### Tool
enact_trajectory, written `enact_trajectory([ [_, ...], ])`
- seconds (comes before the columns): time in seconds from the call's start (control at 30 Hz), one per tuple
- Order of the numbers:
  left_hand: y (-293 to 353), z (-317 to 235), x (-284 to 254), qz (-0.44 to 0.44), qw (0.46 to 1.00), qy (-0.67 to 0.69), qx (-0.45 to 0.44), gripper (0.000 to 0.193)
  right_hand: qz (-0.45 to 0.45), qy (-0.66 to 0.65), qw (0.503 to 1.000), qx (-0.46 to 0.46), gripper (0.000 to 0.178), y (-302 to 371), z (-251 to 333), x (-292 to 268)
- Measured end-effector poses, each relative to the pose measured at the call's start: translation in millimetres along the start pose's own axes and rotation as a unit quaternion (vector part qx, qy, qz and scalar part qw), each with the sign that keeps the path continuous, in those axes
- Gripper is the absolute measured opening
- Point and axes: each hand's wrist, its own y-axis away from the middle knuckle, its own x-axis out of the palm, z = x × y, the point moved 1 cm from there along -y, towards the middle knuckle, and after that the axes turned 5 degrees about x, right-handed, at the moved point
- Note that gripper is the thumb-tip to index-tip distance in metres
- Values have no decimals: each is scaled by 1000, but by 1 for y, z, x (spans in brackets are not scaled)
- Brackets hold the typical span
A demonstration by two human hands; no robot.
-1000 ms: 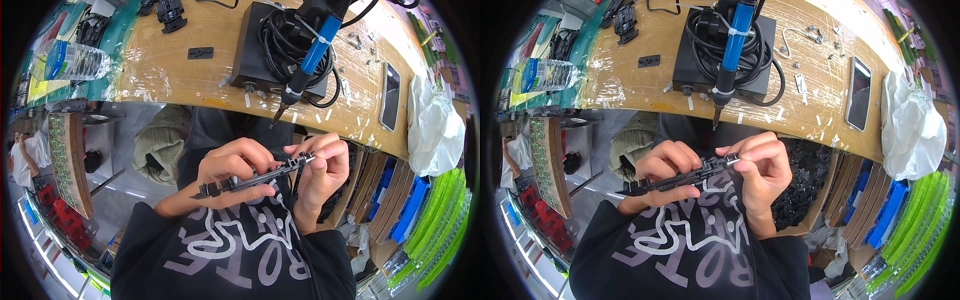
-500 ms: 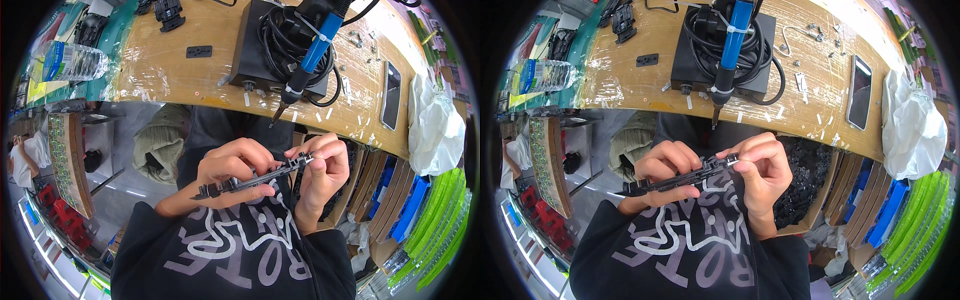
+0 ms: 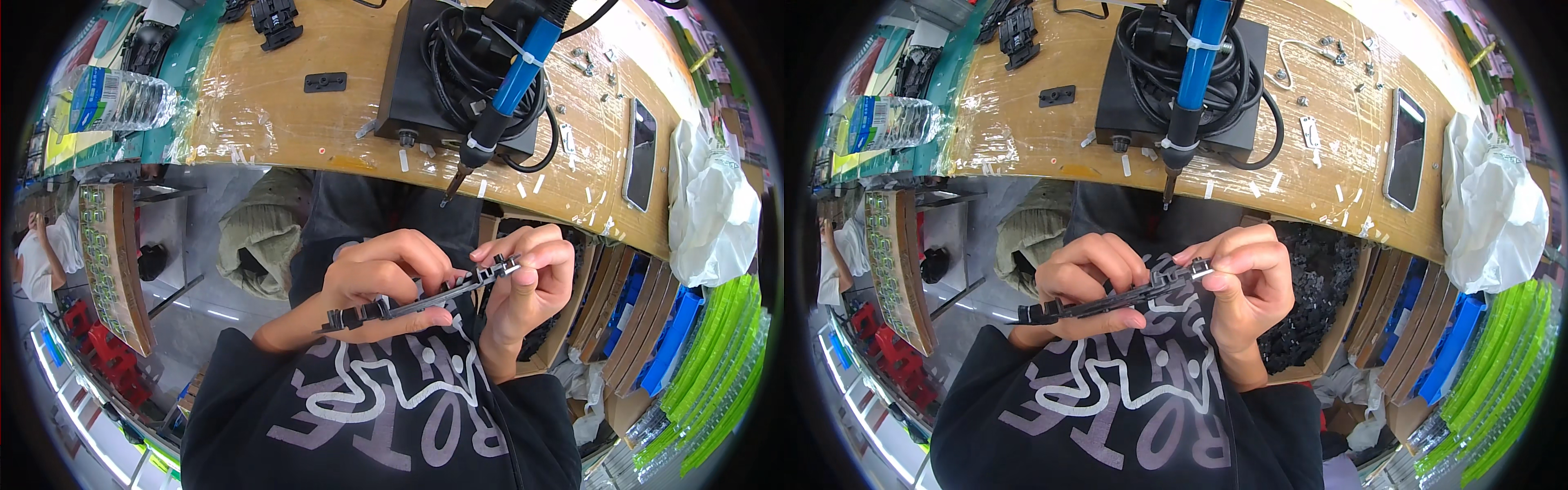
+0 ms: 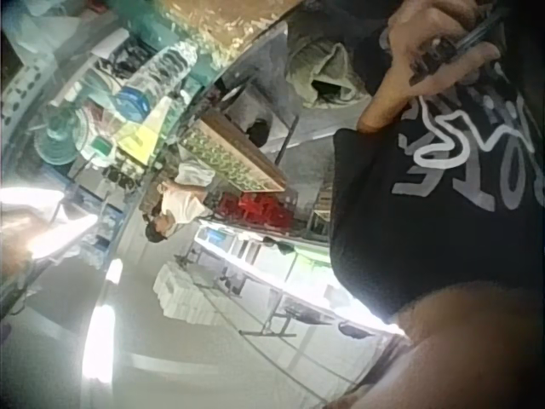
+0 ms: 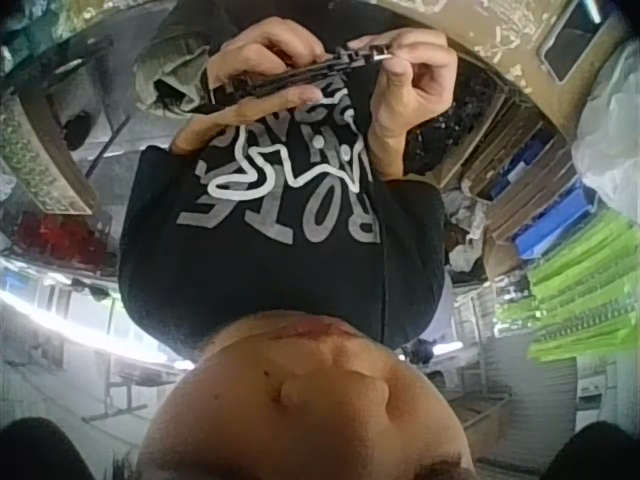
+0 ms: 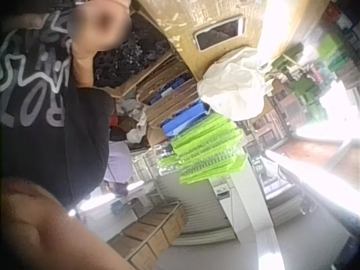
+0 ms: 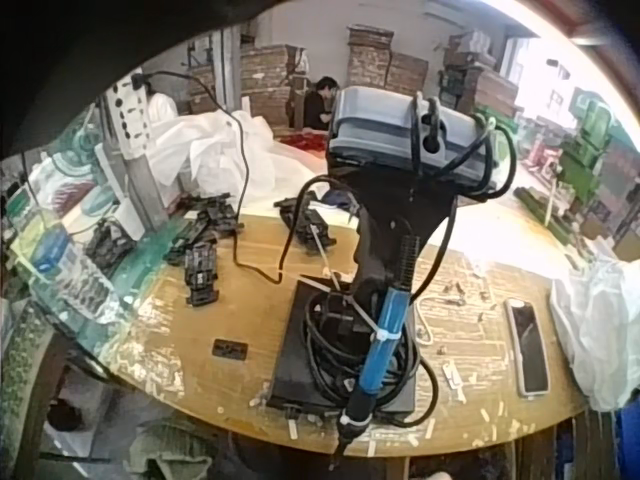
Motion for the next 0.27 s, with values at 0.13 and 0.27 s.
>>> enact_trajectory([
  [0.13,-2,0,0,10,1000,1,8,34,2,-4,1000,0,18,1,0,-2],
  [0.27,-2,-1,1,10,1000,6,11,34,6,7,1000,-7,17,0,-2,-2],
])
